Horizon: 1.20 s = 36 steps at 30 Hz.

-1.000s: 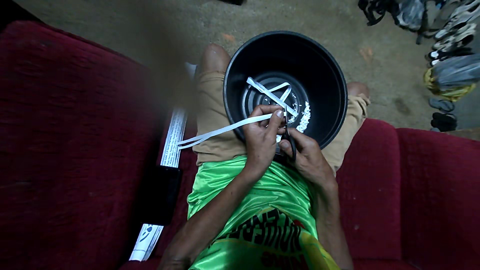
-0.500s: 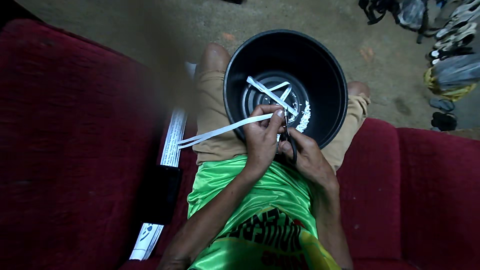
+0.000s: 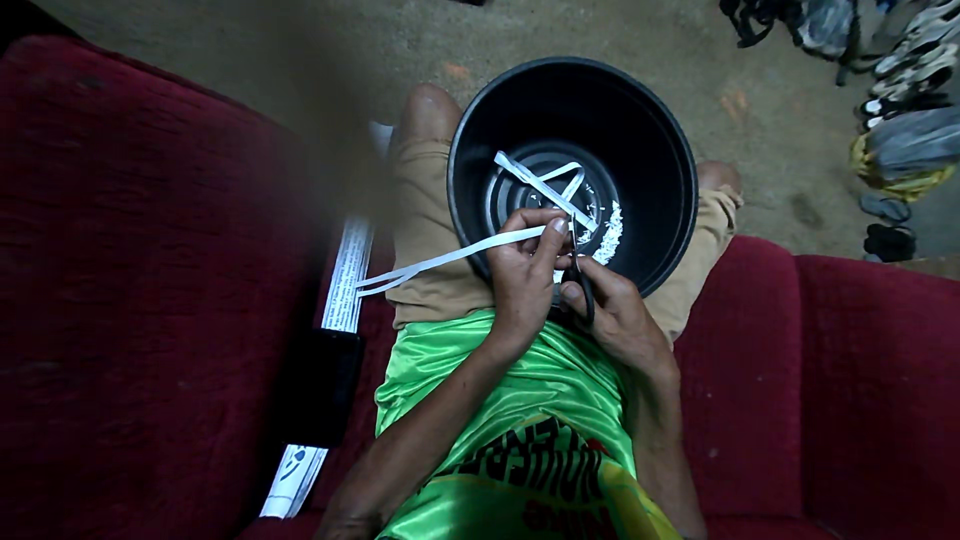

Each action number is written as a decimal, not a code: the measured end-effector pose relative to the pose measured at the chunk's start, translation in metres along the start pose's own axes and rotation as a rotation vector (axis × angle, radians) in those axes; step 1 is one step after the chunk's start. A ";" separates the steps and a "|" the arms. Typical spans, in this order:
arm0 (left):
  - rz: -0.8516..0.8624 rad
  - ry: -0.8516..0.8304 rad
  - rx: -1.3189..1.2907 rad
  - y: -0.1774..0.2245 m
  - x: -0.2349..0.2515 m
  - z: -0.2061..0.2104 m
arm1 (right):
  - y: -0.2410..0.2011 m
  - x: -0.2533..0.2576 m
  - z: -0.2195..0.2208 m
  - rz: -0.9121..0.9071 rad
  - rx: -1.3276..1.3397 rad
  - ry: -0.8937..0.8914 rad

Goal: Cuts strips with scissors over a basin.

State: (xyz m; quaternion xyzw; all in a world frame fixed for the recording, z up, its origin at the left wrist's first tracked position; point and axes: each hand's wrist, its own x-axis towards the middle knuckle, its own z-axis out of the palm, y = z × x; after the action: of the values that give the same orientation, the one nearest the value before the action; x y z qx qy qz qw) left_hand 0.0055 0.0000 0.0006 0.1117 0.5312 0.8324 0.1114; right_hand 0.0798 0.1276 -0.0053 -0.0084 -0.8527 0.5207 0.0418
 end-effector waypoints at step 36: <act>-0.022 0.040 -0.015 -0.004 0.005 0.004 | -0.002 0.003 0.000 -0.007 -0.016 0.018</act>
State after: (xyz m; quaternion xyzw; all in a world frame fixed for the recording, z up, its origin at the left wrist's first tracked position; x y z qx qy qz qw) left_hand 0.0021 0.0061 -0.0008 0.0882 0.5284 0.8371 0.1106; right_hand 0.0765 0.1271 -0.0031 -0.0103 -0.8566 0.5134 0.0512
